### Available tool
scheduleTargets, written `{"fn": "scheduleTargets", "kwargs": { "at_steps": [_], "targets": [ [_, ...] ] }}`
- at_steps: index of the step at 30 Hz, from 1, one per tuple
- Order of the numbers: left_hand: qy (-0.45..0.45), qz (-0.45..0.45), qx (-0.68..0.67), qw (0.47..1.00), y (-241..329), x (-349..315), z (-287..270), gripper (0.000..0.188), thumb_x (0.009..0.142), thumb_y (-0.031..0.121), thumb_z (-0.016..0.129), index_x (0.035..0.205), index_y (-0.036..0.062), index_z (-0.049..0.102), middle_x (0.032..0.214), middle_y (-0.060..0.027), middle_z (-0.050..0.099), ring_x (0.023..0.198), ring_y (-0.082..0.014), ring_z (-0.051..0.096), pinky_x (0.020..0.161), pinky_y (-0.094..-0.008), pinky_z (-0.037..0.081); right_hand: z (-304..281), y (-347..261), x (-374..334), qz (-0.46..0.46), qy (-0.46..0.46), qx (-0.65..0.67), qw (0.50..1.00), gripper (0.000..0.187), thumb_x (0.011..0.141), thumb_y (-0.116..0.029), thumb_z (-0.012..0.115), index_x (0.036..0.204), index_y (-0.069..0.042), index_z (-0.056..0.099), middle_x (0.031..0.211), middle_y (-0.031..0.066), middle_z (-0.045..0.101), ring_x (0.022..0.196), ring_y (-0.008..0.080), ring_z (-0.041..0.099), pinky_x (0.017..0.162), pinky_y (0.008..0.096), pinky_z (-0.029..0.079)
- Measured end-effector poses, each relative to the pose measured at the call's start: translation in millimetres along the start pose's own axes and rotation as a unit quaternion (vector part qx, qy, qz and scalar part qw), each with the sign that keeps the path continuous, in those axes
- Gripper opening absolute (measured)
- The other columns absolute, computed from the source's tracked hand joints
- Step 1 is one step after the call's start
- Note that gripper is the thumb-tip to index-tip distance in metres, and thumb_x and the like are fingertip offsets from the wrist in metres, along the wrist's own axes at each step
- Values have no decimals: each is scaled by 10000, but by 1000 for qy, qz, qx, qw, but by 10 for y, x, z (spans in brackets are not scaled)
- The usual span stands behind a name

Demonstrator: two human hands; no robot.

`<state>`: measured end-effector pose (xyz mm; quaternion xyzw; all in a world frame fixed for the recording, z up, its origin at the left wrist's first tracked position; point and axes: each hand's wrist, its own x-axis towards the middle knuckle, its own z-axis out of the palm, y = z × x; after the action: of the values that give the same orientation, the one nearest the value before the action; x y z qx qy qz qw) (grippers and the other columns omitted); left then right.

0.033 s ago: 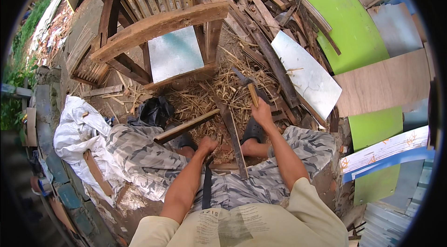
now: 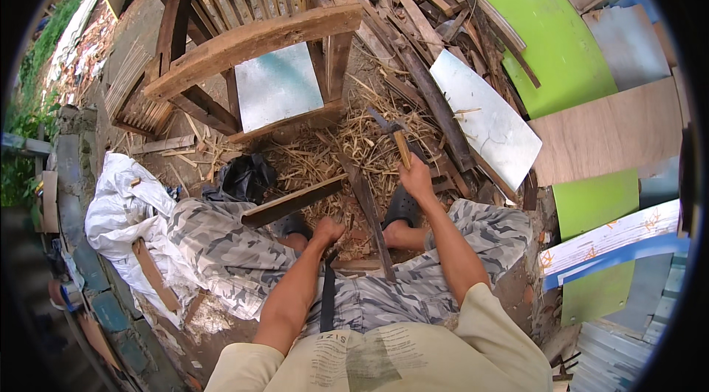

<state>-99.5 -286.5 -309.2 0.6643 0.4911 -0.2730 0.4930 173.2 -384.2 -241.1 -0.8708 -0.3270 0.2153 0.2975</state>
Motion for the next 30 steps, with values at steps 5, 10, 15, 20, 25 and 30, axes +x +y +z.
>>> {"fn": "scheduleTargets", "kwargs": {
  "at_steps": [5,10,15,20,25,30],
  "targets": [
    [13,15,5,1000,24,-39,-10,606,800,412,627,1054,-135,690,1120,-369,651,1136,-471,631,965,-477,506,4,182,108,24,0,-2,1000,237,935,-239,679,1030,-23,652,775,184,703,692,322,702,677,450,526],
    [18,-3,21,1000,-28,26,-110,687,836,518,633,1068,-126,695,1161,-347,656,1156,-452,630,977,-470,501,173,253,35,188,-145,-76,968,368,890,-316,744,1028,22,690,778,195,711,665,306,717,614,437,532],
    [13,-8,27,1000,41,-40,-133,699,848,536,641,1081,-121,695,1195,-333,653,1181,-442,621,984,-468,499,465,526,-128,268,-227,-96,931,437,836,-283,741,1032,105,704,895,266,732,820,374,749,720,449,579],
    [41,10,18,999,97,-95,-129,668,815,526,697,976,-122,711,1040,-322,690,1060,-435,677,912,-462,514,585,795,-132,282,-243,5,928,291,801,-125,632,969,96,716,869,250,735,749,368,740,674,454,575],
    [56,4,14,998,5,-120,-145,696,810,555,698,931,-130,716,991,-335,696,1013,-445,693,884,-470,521,565,383,-226,114,-165,-183,962,298,842,-173,662,1001,75,712,911,258,730,866,363,735,778,487,575],
    [91,43,-29,994,109,-195,-155,729,805,574,693,842,-154,698,886,-344,692,939,-441,711,836,-478,524,401,-56,-181,39,-107,-202,973,408,896,-349,670,1045,27,728,1051,269,718,1089,391,683,910,504,536]
  ]
}}
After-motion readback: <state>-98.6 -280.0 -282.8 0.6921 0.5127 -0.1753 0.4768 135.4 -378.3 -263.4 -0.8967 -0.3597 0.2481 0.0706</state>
